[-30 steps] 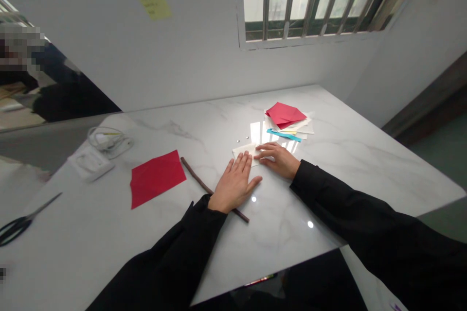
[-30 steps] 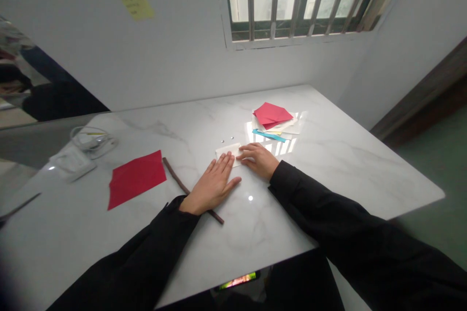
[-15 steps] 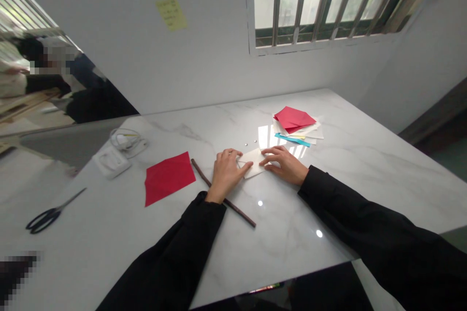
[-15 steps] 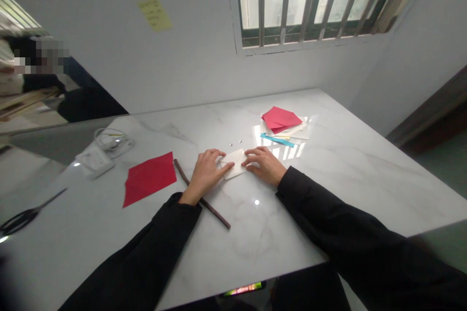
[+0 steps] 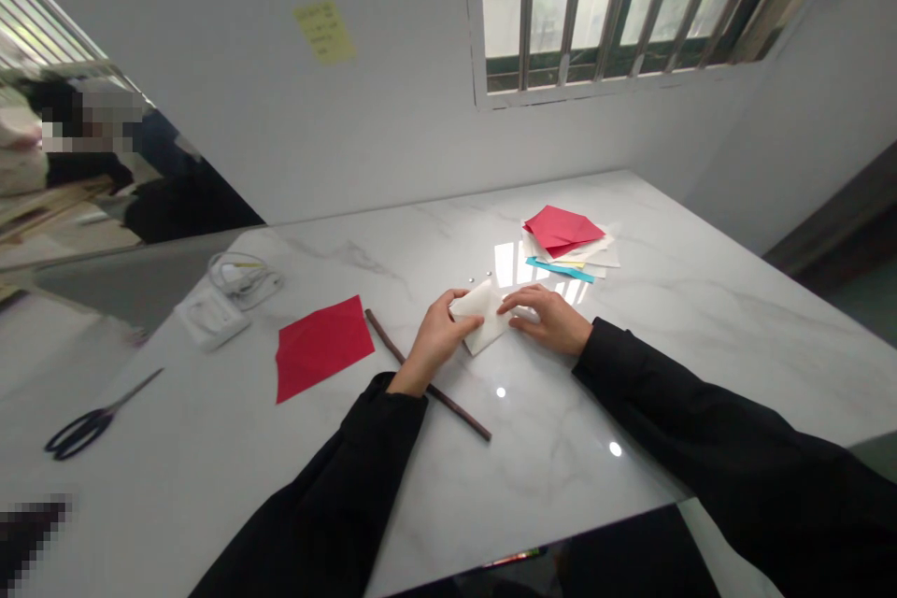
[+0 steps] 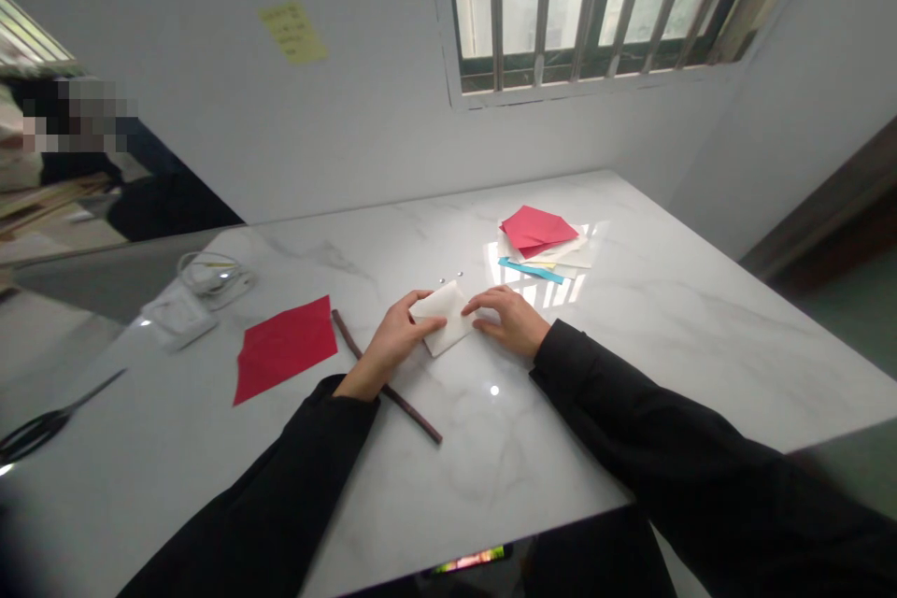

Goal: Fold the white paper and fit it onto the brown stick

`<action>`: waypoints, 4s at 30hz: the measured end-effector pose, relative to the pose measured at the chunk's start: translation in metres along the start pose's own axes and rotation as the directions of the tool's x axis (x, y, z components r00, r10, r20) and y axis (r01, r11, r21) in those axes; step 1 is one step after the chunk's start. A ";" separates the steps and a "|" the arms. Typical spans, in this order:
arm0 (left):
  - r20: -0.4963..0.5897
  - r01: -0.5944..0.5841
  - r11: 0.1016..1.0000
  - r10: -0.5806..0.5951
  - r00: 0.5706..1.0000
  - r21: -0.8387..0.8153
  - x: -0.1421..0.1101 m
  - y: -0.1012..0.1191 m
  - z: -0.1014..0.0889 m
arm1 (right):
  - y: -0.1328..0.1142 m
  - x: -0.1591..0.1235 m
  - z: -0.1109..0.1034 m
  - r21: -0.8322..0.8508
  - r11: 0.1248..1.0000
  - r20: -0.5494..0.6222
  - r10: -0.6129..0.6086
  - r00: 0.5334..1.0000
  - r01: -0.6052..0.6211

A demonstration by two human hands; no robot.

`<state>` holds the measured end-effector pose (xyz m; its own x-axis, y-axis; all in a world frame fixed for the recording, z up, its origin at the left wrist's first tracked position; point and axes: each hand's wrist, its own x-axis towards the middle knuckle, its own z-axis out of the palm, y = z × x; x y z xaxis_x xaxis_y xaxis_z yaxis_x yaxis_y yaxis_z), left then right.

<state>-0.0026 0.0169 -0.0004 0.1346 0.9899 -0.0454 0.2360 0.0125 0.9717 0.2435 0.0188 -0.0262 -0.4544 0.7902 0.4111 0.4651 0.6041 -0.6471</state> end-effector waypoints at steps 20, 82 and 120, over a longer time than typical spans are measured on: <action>-0.386 -0.051 0.820 -0.213 0.898 -0.570 0.008 0.007 -0.028 | 0.030 0.029 -0.009 -0.152 0.973 -0.412 0.097 0.906 -0.173; -0.043 -0.005 0.976 -0.005 0.999 -0.215 -0.021 0.008 0.021 | -0.020 0.009 -0.013 0.233 0.964 -0.072 0.150 0.986 -0.129; -0.021 -0.035 0.980 0.031 0.999 -0.198 -0.025 0.011 0.027 | -0.010 0.005 0.005 0.348 0.896 -0.028 0.305 0.952 -0.277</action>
<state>0.0228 -0.0118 0.0055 0.1218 0.9925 -0.0103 0.0363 0.0059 0.9993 0.2330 0.0162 -0.0213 -0.2694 0.9395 0.2115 0.2779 0.2861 -0.9170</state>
